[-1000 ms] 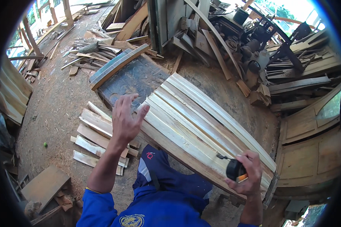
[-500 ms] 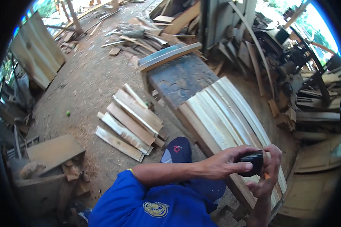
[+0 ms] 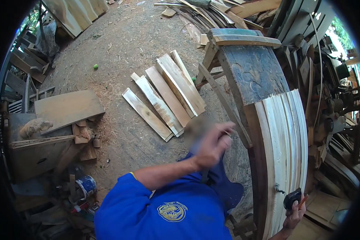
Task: The person measures and marks multiple wood planks using a tape measure, a square, and a pencil while sitting in a woodworking area.
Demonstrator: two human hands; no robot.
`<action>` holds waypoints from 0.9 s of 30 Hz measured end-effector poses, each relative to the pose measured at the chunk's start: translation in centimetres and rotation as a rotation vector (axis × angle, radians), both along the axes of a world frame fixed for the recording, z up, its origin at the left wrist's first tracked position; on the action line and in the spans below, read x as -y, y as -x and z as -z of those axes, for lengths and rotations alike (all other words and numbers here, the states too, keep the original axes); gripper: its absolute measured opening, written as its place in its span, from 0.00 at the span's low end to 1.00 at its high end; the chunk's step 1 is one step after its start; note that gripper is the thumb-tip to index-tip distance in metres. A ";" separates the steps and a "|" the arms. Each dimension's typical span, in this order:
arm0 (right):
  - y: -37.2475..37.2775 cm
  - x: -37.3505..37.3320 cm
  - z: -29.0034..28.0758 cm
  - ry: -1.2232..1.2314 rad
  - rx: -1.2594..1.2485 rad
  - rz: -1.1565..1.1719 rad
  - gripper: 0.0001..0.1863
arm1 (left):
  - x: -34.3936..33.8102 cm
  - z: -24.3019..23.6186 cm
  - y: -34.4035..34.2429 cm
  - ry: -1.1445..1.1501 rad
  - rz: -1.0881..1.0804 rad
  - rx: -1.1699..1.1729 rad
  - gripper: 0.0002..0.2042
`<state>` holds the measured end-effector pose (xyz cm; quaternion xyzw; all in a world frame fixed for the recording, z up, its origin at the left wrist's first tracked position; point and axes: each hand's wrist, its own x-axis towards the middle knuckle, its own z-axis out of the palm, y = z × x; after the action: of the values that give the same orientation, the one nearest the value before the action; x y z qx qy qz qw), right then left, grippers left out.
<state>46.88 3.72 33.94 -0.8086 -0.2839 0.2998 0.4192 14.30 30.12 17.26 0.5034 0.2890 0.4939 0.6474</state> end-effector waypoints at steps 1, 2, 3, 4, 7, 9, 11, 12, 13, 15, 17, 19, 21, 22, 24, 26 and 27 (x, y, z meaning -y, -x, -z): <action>-0.9 1.4 0.6 0.011 -0.005 -0.005 0.33 | -2.2 4.2 2.4 0.273 -0.183 -0.063 0.18; -1.5 2.8 1.7 0.032 0.056 0.040 0.33 | -4.5 8.9 4.8 0.427 -0.417 -0.159 0.17; -1.9 3.3 2.3 0.054 0.111 0.066 0.32 | -6.3 16.2 8.4 0.521 -0.600 -0.317 0.17; -2.2 3.3 2.2 0.020 0.082 0.039 0.29 | -7.2 22.2 12.4 0.683 -0.733 -0.368 0.20; -4.4 5.0 2.1 0.187 0.431 -0.132 0.33 | -8.4 28.8 17.0 0.732 -0.925 -0.742 0.27; -4.9 4.7 1.2 0.344 0.578 -0.232 0.31 | -8.3 28.9 17.1 0.633 -0.869 -1.053 0.31; -4.1 4.1 0.7 0.392 0.664 -0.231 0.29 | -8.4 29.7 17.0 0.707 -0.877 -0.980 0.34; -4.6 4.3 0.7 0.341 0.754 -0.274 0.27 | -8.2 30.8 17.0 0.695 -0.835 -1.010 0.35; -4.0 2.9 0.2 0.310 0.743 -0.297 0.27 | -7.9 31.4 17.3 0.682 -0.802 -1.043 0.35; -2.3 0.7 -1.6 0.312 0.465 0.030 0.25 | -7.0 31.0 17.5 0.804 -0.780 -1.076 0.37; -1.1 -2.2 -1.6 0.266 0.522 -0.015 0.25 | -5.8 31.5 18.6 0.899 -0.802 -1.078 0.37; -0.2 -5.0 -1.5 0.188 0.621 -0.116 0.25 | -4.3 31.6 19.4 0.983 -0.788 -0.952 0.35; 0.9 -8.0 -0.8 0.095 0.686 -0.196 0.26 | -4.4 30.6 19.5 0.831 -0.829 -1.026 0.31; 1.4 -9.3 -0.5 0.039 0.716 -0.223 0.26 | -4.8 28.5 20.2 0.683 -0.770 -0.992 0.29; 2.0 -11.9 -0.8 -0.089 0.770 -0.284 0.26 | -5.7 20.6 21.6 0.505 -0.775 -0.951 0.28; 2.3 -13.9 -2.0 -0.203 0.807 -0.334 0.26 | -5.7 9.8 23.4 0.079 -0.737 -0.843 0.25; 2.3 -14.5 -2.5 -0.252 0.823 -0.346 0.26 | -6.1 3.2 23.9 -0.032 -0.763 -0.905 0.23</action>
<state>44.54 18.26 36.39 -0.7437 -0.5917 -0.0172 0.3105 -9.60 36.24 14.08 0.5342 0.6897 0.4321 0.2285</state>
